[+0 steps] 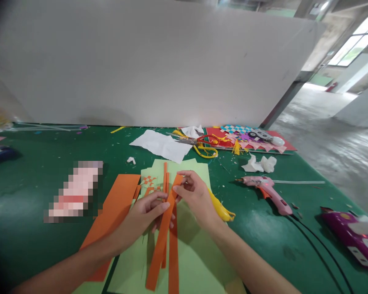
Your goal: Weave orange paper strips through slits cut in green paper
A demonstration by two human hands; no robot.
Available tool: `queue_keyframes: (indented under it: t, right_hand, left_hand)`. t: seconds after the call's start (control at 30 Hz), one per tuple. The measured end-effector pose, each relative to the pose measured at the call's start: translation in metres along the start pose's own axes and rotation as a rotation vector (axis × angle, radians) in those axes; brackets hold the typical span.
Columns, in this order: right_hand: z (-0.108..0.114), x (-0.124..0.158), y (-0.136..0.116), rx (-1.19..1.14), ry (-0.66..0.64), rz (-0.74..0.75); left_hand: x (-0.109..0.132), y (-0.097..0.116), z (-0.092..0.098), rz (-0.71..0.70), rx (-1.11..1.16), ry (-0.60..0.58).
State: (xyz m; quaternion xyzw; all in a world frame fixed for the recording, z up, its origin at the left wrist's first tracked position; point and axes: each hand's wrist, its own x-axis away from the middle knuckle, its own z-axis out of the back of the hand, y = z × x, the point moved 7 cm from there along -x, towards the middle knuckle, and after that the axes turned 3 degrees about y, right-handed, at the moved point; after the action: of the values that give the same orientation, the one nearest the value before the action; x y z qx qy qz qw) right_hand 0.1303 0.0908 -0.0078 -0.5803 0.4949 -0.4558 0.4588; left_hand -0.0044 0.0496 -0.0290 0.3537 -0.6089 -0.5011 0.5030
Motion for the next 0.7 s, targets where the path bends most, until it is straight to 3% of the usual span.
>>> queue_keyframes:
  t: [0.13,0.3,0.53,0.7]
  right_hand:
    - [0.001,0.004,0.003,-0.130,-0.031,-0.094]
    - [-0.016,0.015,0.014,-0.224,-0.294,-0.305]
    - [-0.027,0.020,0.010,-0.124,-0.439,-0.207]
    - [-0.027,0.019,0.015,-0.103,-0.419,-0.213]
  left_hand:
    - [0.002,0.008,-0.005,0.019,0.043,-0.077]
    - [0.002,0.016,-0.007,-0.008,0.185,-0.098]
    - [-0.001,0.007,-0.006,0.040,0.187,-0.082]
    - [-0.002,0.010,-0.009,0.045,0.167,-0.109]
